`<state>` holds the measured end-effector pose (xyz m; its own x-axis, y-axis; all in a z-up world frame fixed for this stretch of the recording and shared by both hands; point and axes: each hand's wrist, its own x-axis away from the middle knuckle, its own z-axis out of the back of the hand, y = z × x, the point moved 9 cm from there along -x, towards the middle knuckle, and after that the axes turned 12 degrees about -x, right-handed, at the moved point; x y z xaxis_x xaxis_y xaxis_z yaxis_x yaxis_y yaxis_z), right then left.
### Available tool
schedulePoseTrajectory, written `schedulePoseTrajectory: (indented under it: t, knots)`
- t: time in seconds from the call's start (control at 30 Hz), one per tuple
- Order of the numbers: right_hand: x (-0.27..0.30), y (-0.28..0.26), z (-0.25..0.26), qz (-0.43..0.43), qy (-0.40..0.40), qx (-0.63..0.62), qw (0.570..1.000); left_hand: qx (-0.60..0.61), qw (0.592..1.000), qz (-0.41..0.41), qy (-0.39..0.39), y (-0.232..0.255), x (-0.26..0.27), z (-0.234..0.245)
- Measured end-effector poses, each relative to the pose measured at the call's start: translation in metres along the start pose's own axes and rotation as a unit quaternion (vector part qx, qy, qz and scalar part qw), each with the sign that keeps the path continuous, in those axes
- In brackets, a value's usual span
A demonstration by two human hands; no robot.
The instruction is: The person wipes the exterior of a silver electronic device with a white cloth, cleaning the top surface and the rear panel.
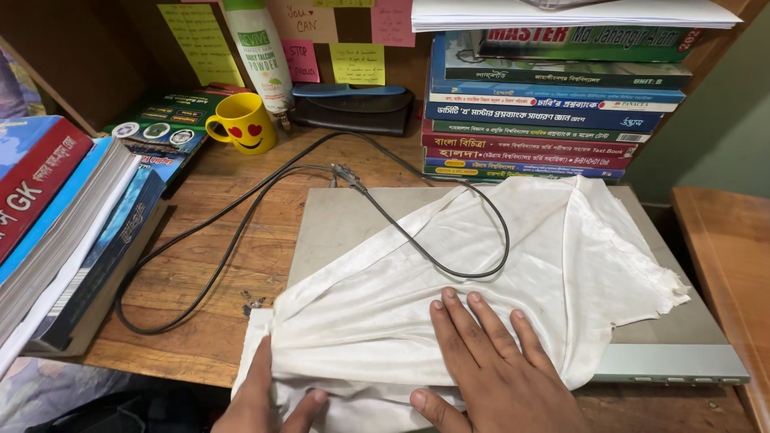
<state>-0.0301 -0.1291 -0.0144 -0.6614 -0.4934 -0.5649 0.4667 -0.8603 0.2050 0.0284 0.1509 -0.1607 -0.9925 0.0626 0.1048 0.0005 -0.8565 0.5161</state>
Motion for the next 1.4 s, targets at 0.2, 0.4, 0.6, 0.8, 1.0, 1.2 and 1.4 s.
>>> schedulePoseTrajectory:
  t: [0.2, 0.4, 0.6, 0.8, 1.0, 1.2, 1.4]
  knots:
    - [-0.001, 0.004, -0.009, -0.011, -0.046, -0.067, 0.997, -0.077, 0.991, -0.095, 0.055, 0.063, -0.009, 0.044]
    - [0.000, -0.001, 0.002, 0.011, 0.001, -0.003, 1.000, -0.067, 0.988, -0.141, 0.006, 0.108, -0.038, 0.071]
    - [-0.004, -0.004, 0.003, 0.005, -0.009, 0.016, 1.000, -0.041, 0.996, 0.037, -0.067, 0.113, -0.069, 0.075]
    - [-0.008, 0.005, -0.025, -0.112, -0.225, -0.218, 0.943, -0.067, 0.997, -0.023, -0.015, 0.118, -0.087, 0.076]
    - [-0.026, 0.015, -0.031, -0.170, -0.314, -0.237, 0.904, -0.134, 0.983, -0.126, 0.006, 0.122, -0.111, 0.068]
    - [-0.051, 0.041, -0.048, -0.193, -0.355, -0.242, 0.882, -0.279, 0.950, -0.140, 0.001, 0.153, -0.125, 0.069]
    - [-0.047, 0.060, -0.064, -0.183, -0.358, -0.221, 0.889, -0.291, 0.926, -0.242, 0.008, 0.229, -0.101, 0.025]
